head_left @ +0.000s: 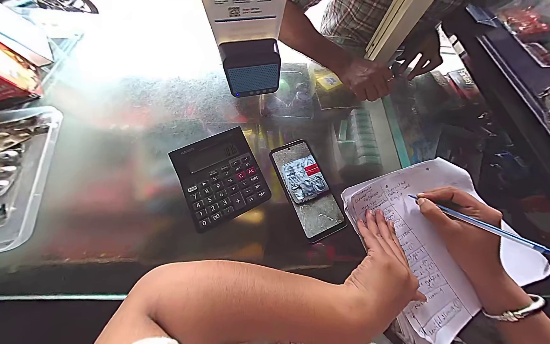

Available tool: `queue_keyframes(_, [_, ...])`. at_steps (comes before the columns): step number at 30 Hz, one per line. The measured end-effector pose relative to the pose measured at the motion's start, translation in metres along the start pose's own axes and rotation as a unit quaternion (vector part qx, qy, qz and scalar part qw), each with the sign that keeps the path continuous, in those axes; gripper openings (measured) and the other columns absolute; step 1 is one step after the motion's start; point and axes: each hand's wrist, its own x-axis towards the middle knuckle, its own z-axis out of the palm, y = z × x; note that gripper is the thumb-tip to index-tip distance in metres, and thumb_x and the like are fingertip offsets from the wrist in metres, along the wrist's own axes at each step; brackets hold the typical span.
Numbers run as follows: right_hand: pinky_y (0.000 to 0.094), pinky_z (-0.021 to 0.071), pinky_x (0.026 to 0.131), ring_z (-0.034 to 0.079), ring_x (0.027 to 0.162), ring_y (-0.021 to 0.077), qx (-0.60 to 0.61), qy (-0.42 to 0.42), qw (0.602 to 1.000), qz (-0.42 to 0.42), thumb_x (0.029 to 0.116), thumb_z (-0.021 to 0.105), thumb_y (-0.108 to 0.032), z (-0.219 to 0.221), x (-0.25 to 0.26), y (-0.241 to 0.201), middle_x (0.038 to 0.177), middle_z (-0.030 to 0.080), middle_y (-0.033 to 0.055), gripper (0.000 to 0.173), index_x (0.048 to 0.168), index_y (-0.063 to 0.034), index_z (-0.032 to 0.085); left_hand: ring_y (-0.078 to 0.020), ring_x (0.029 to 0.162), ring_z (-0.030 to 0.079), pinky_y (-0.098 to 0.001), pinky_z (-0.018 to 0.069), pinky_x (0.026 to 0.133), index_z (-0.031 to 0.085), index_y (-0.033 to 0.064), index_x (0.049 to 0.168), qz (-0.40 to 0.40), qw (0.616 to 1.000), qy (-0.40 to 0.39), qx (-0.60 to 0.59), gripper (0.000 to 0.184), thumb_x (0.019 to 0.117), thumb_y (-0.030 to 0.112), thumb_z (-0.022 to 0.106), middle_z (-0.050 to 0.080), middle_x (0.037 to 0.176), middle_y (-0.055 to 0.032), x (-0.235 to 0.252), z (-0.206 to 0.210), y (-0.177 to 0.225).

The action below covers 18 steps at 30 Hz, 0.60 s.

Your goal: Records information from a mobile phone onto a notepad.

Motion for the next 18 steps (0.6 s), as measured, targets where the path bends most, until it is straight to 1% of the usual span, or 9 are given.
queue_keyframes(4, [0.0065, 0.0510, 0.069, 0.062, 0.075, -0.0110, -0.022, -0.009, 1.000, -0.006, 0.0840, 0.066, -0.014, 0.002, -0.001, 0.001, 0.083, 0.069, -0.0098, 0.010, 0.084, -0.0044, 0.068, -0.0553, 0.139, 0.043, -0.0653, 0.0406, 0.105, 0.039, -0.0240, 0.142, 0.013, 0.995, 0.079, 0.063, 0.098, 0.0986, 0.063, 0.043, 0.038, 0.147, -0.0457, -0.019, -0.008, -0.007])
queue_keyframes(5, [0.0063, 0.0506, 0.069, 0.061, 0.075, -0.0111, -0.029, -0.009, 0.999, -0.009, 0.0838, 0.066, -0.015, 0.002, -0.001, 0.002, 0.084, 0.069, -0.0089, 0.011, 0.084, -0.0037, 0.069, -0.0542, 0.136, 0.046, -0.0640, 0.0428, 0.103, 0.042, -0.0238, 0.140, 0.014, 0.993, 0.094, 0.075, 0.098, 0.0978, 0.065, 0.043, 0.041, 0.145, -0.0451, -0.019, -0.007, -0.008])
queue_keyframes(8, [0.0064, 0.0508, 0.070, 0.062, 0.076, -0.0109, -0.033, -0.004, 0.999, -0.013, 0.0833, 0.066, -0.015, 0.001, -0.002, 0.003, 0.083, 0.069, -0.0082, 0.012, 0.083, -0.0032, 0.069, -0.0541, 0.139, 0.044, -0.0641, 0.0409, 0.105, 0.040, -0.0239, 0.141, 0.012, 0.994, 0.087, 0.067, 0.098, 0.0983, 0.065, 0.042, 0.039, 0.146, -0.0454, -0.018, -0.006, -0.006])
queue_keyframes(11, [0.0063, 0.0508, 0.069, 0.062, 0.075, -0.0110, -0.033, -0.006, 0.999, -0.008, 0.0834, 0.066, -0.014, 0.002, -0.001, 0.002, 0.083, 0.069, -0.0081, 0.011, 0.084, -0.0031, 0.068, -0.0541, 0.137, 0.045, -0.0638, 0.0434, 0.103, 0.042, -0.0231, 0.140, 0.008, 0.992, 0.094, 0.079, 0.099, 0.0977, 0.066, 0.042, 0.041, 0.146, -0.0448, -0.015, -0.002, -0.005])
queue_keyframes(12, [0.0063, 0.0506, 0.069, 0.061, 0.075, -0.0111, -0.034, -0.007, 0.999, -0.006, 0.0835, 0.065, -0.013, 0.002, -0.001, 0.001, 0.084, 0.069, -0.0081, 0.011, 0.084, -0.0028, 0.068, -0.0556, 0.140, 0.041, -0.0656, 0.0413, 0.104, 0.039, -0.0229, 0.143, 0.006, 0.995, 0.077, 0.066, 0.097, 0.0989, 0.063, 0.043, 0.036, 0.148, -0.0453, -0.013, -0.002, -0.004])
queue_keyframes(13, [0.0063, 0.0506, 0.069, 0.061, 0.075, -0.0112, -0.034, -0.007, 0.999, -0.005, 0.0834, 0.065, -0.013, 0.003, -0.001, 0.001, 0.084, 0.069, -0.0078, 0.011, 0.084, -0.0022, 0.068, -0.0586, 0.145, 0.029, -0.0696, 0.0339, 0.107, 0.029, -0.0230, 0.147, 0.003, 0.999, 0.033, 0.031, 0.093, 0.1022, 0.057, 0.043, 0.024, 0.154, -0.0467, -0.009, -0.004, -0.002])
queue_keyframes(16, [0.0066, 0.0508, 0.069, 0.061, 0.075, -0.0103, -0.029, -0.004, 1.000, -0.010, 0.0836, 0.066, -0.013, 0.002, -0.001, 0.002, 0.083, 0.069, -0.0075, 0.010, 0.084, -0.0025, 0.068, -0.0586, 0.149, 0.018, -0.0722, 0.0291, 0.109, 0.020, -0.0218, 0.151, -0.001, 1.000, -0.002, 0.003, 0.094, 0.1032, 0.056, 0.041, 0.014, 0.158, -0.0447, 0.001, 0.000, 0.001])
queue_keyframes(17, [0.0068, 0.0507, 0.068, 0.061, 0.074, -0.0097, -0.028, -0.004, 1.000, -0.009, 0.0839, 0.066, -0.012, 0.002, -0.001, 0.002, 0.082, 0.069, -0.0072, 0.010, 0.084, -0.0025, 0.068, -0.0582, 0.148, 0.020, -0.0712, 0.0315, 0.108, 0.021, -0.0218, 0.151, -0.002, 1.000, -0.001, 0.018, 0.095, 0.1026, 0.058, 0.040, 0.016, 0.158, -0.0443, 0.001, 0.000, 0.001])
queue_keyframes(18, [0.0070, 0.0507, 0.067, 0.061, 0.073, -0.0095, -0.028, -0.004, 1.000, -0.008, 0.0841, 0.066, -0.013, 0.003, -0.001, 0.003, 0.082, 0.069, -0.0069, 0.011, 0.084, -0.0026, 0.069, -0.0579, 0.146, 0.028, -0.0695, 0.0367, 0.105, 0.027, -0.0217, 0.149, 0.000, 0.999, 0.026, 0.045, 0.096, 0.1009, 0.061, 0.040, 0.023, 0.156, -0.0441, -0.002, 0.002, 0.000])
